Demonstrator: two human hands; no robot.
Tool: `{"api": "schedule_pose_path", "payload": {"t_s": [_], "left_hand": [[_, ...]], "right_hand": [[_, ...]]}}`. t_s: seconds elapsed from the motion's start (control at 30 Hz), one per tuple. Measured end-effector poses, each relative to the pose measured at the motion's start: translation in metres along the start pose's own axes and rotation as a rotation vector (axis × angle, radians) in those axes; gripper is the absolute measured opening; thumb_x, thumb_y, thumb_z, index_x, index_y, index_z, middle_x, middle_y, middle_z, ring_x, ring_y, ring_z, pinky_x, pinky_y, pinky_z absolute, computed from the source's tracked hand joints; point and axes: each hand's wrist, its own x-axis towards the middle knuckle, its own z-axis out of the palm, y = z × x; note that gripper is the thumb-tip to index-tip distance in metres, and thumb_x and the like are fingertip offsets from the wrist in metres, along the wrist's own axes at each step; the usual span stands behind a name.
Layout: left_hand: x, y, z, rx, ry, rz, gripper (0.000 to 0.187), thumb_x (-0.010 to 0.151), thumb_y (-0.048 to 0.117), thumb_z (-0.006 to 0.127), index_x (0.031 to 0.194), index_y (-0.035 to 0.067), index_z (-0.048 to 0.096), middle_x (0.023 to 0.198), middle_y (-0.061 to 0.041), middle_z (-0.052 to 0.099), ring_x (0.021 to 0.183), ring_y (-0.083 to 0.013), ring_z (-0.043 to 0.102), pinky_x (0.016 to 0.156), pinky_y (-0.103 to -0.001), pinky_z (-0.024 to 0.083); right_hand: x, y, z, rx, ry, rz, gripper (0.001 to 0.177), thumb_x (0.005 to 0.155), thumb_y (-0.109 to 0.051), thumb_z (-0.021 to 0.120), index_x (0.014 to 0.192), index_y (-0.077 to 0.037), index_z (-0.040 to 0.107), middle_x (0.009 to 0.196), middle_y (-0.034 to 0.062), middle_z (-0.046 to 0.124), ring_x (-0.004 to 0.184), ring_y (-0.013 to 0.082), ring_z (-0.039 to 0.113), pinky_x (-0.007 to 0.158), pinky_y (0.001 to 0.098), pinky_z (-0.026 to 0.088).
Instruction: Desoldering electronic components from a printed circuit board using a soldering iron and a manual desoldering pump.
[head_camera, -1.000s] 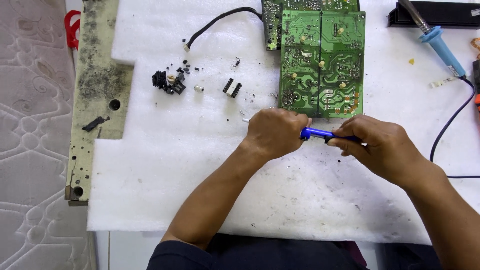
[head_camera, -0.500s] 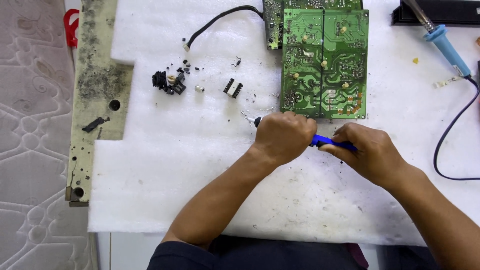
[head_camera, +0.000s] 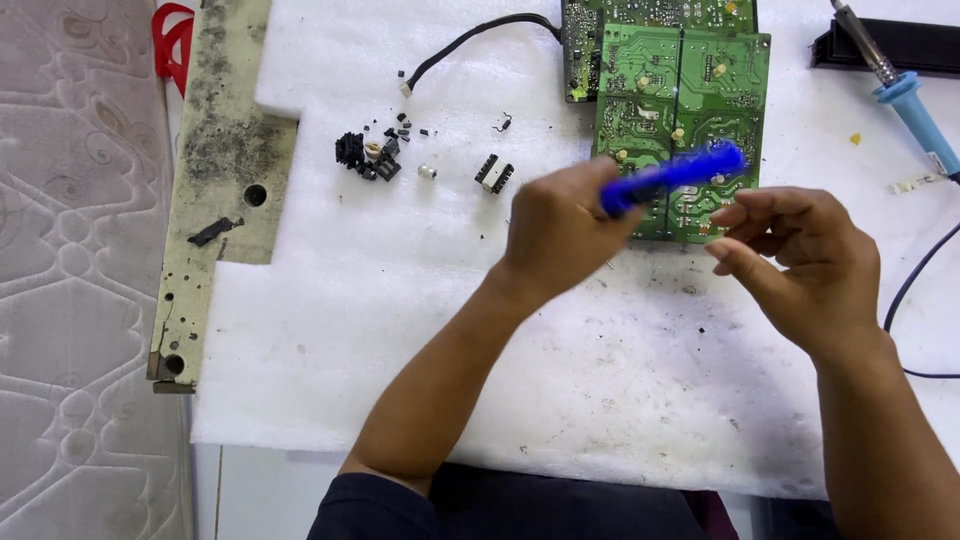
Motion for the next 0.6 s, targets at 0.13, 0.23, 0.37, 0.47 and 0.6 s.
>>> {"api": "schedule_pose_path", "payload": {"t_s": [0.13,0.23,0.37,0.47,0.6], "left_hand": [[0.037,0.024,-0.053,-1.029,0.242,-0.648,0.039,0.095,0.042,0.077,0.067,0.022,0.06,0.053,0.01,0.051,0.038,-0.0064,0.043,0.041,-0.021,0.04],[0.056,0.032,-0.079,-1.536,0.431,-0.573,0.048,0.088,0.052,0.076,0.058,0.017,0.066,0.045,0.004,0.049,0.035,-0.0077,0.046,0.033,-0.021,0.037],[0.057,0.018,-0.077,-1.789,0.543,-0.608,0.066,0.087,0.075,0.061,0.067,0.012,0.061,0.056,0.001,0.048,0.048,-0.0108,0.047,0.044,-0.027,0.039],[0.053,-0.012,-0.06,-2.018,0.624,-0.69,0.06,0.101,0.068,0.056,0.083,0.01,0.061,0.067,0.0,0.051,0.058,-0.0139,0.049,0.053,-0.029,0.041],[0.049,-0.042,-0.033,-2.197,0.782,-0.813,0.055,0.115,0.058,0.049,0.1,0.007,0.062,0.077,-0.003,0.053,0.065,-0.018,0.047,0.06,-0.032,0.042]], "right_hand": [[0.017,-0.018,0.005,-0.031,-0.084,0.075,0.023,0.104,0.001,0.079,0.124,0.005,0.069,0.113,0.016,0.076,0.087,0.0187,0.074,0.083,0.0288,0.069],[0.031,-0.021,0.004,-0.188,-0.147,-0.101,0.026,0.104,-0.005,0.083,0.127,0.002,0.074,0.124,0.0186,0.077,0.099,0.0211,0.075,0.087,0.0301,0.065],[0.05,0.003,-0.018,0.363,0.226,0.229,0.015,0.12,-0.005,0.069,0.134,-0.004,0.062,0.108,0.0142,0.074,0.077,0.0164,0.069,0.064,0.0267,0.058],[0.058,0.064,-0.052,0.852,0.578,0.519,0.02,0.108,-0.027,0.076,0.124,-0.016,0.07,0.091,0.0012,0.07,0.063,0.007,0.059,0.053,0.0191,0.043],[0.055,0.158,-0.092,1.416,0.788,0.675,0.019,0.111,-0.02,0.07,0.111,-0.002,0.064,0.092,0.0005,0.064,0.067,0.0091,0.061,0.06,0.0179,0.055]]}}
